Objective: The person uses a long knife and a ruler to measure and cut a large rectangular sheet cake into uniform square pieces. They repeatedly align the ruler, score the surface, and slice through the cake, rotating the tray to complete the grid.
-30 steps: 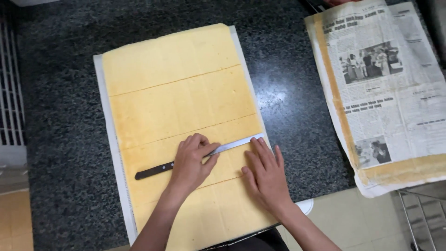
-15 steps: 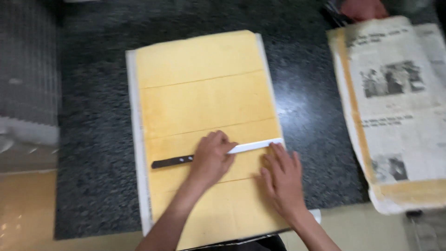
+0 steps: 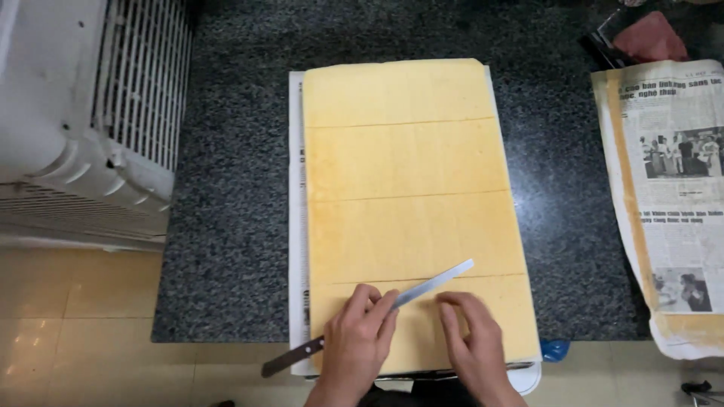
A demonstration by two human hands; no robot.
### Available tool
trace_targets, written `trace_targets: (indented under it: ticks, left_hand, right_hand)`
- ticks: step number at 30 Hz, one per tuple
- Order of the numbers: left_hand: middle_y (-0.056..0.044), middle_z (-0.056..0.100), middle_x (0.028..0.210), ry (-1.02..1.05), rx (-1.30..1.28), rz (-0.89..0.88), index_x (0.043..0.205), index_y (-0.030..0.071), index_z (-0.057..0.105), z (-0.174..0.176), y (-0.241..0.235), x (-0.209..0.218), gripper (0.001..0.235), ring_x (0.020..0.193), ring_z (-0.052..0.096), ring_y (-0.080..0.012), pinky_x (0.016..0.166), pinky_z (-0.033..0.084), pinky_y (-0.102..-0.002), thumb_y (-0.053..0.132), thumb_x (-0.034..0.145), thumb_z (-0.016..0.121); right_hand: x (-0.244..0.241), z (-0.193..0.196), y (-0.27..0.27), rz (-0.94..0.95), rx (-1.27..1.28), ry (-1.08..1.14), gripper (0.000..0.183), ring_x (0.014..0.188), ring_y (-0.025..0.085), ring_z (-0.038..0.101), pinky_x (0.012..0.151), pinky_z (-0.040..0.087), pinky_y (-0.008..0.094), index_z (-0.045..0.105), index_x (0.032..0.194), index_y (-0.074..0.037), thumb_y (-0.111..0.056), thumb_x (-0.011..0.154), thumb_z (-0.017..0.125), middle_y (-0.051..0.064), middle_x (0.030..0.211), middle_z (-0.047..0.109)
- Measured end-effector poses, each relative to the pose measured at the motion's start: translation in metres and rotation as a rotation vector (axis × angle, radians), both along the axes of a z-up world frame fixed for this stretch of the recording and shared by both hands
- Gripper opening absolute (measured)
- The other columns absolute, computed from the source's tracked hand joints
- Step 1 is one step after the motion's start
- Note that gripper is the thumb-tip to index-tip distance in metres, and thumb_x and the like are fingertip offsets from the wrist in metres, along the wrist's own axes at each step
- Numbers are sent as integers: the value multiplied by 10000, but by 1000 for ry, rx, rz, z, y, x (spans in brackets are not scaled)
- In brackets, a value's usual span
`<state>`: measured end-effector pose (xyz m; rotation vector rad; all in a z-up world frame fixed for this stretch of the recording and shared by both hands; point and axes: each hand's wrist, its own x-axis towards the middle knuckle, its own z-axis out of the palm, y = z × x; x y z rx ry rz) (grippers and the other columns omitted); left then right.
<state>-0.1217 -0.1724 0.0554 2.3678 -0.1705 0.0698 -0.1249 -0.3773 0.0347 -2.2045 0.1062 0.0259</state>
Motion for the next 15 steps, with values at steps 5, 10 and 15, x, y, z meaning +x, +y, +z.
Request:
trace_targets:
  ticks: [5, 10, 15]
  left_hand:
    - [-30, 565, 966, -48, -66, -3, 1203, 156, 741, 11, 2, -24, 228, 710, 666, -245, 532, 526, -468, 186, 978, 721]
    - [-13, 640, 1096, -30, -93, 145, 1336, 188, 699, 5, 8, -74, 359, 794, 732, -291, 600, 551, -465, 264, 986, 695]
    - [36, 701, 914, -71, 463, 340, 1428, 293, 593, -79, -1, -178, 501, 695, 721, -259, 565, 598, -440, 434, 951, 657]
  right_hand:
    - [2, -3, 41, -97, 266, 322, 549, 774, 160, 760, 808, 560, 302, 789, 734, -37, -404, 1037, 515, 78, 739, 825]
    - [2, 12, 49, -54, 433, 304, 606, 618, 186, 694, 718, 555, 317, 725, 631, 6, -368, 1058, 512, 115, 598, 729]
    - [14, 72, 37, -12, 74, 345, 612, 571, 185, 629, 642, 488, 333, 736, 605, -24, -392, 1037, 507, 98, 574, 696]
